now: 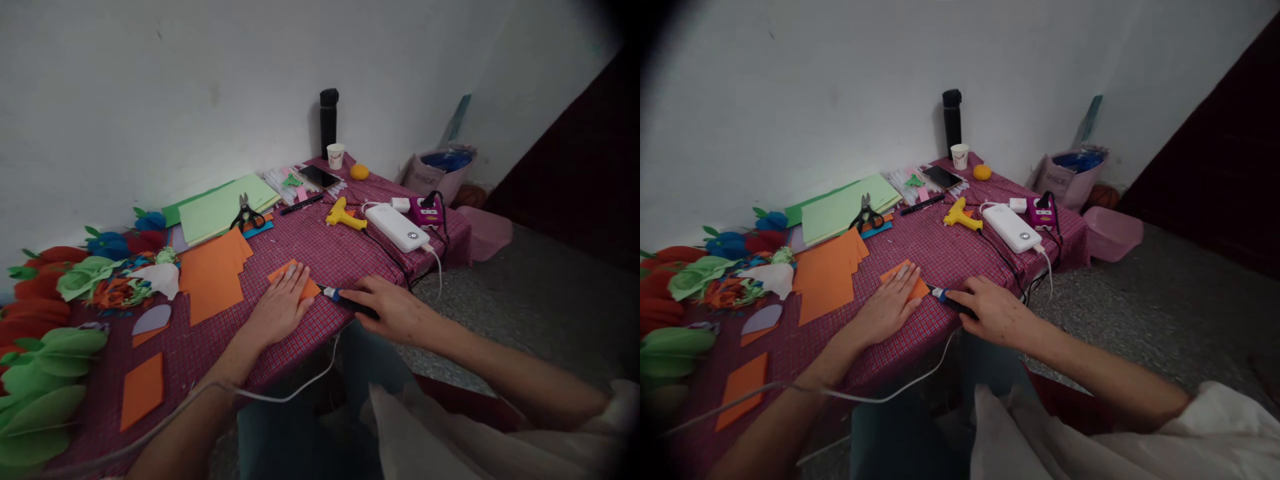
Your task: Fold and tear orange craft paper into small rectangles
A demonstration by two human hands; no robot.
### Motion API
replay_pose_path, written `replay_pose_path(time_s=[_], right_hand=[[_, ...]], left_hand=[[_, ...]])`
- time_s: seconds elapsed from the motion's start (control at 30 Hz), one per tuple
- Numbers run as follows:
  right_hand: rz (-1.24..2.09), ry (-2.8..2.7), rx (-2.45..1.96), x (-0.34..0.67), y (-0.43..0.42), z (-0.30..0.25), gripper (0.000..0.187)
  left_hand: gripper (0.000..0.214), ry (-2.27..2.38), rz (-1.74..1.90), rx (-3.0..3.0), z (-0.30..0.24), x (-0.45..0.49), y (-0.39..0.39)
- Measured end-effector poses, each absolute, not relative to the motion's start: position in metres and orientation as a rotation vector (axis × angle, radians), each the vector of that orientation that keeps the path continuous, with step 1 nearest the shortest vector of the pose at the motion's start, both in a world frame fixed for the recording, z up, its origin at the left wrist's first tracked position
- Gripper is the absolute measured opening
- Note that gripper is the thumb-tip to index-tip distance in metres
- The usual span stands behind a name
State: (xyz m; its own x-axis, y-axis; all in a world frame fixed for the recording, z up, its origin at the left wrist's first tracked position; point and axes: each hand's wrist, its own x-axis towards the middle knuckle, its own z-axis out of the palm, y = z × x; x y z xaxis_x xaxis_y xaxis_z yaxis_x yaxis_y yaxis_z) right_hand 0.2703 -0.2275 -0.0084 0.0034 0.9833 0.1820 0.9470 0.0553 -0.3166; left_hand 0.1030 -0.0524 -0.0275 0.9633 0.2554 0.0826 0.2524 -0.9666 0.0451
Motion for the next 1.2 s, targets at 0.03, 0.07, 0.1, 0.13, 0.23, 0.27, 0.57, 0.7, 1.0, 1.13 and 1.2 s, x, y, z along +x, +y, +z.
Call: replay_pose_path(time_s=[0.03,0.07,0.1,0.13,0.23,0.27,0.57,0.7,1.0,1.13,1.2], right_hand=[[0.145,-2.002,-1.941,0.272,-0.228,-0.008,0.045],[0.144,-2.014,-1.944,0.273,-0.227,-0.008,0.045],[0.144,-2.028,-1.947,0.274,-0.227,-0.007,0.045],[0.141,-2.038,-1.948,0.274,-0.226,-0.007,0.044],[0.140,-2.071,-1.926,0.276,-0.222,-0.003,0.043],[0.142,-2.080,-1.912,0.276,-0.220,-0.002,0.043],[0.136,-2.079,-1.863,0.277,-0.213,-0.002,0.042],[0.127,-2.040,-1.866,0.279,-0.215,-0.005,0.042],[0.159,-2.044,-1.897,0.283,-0.216,-0.003,0.042],[0.155,-2.046,-1.890,0.283,-0.216,-0.002,0.042],[0.153,-2.049,-1.885,0.284,-0.216,-0.002,0.042]], left_hand=[[0.056,0.395,0.136,3.080,-0.028,0.103,-0.052],[0.056,0.392,0.136,3.081,-0.028,0.103,-0.052],[0.056,0.390,0.139,3.082,-0.028,0.103,-0.052],[0.056,0.391,0.142,3.082,-0.028,0.103,-0.052],[0.056,0.401,0.148,3.082,-0.028,0.104,-0.052],[0.056,0.399,0.147,3.083,-0.028,0.104,-0.053],[0.056,0.386,0.149,3.078,-0.026,0.103,-0.053],[0.056,0.393,0.135,3.072,-0.027,0.103,-0.052],[0.058,0.419,0.160,3.002,-0.022,0.103,-0.053],[0.050,0.463,0.275,2.986,-0.018,0.106,-0.051],[0.047,0.495,0.296,3.006,-0.019,0.108,-0.049]])
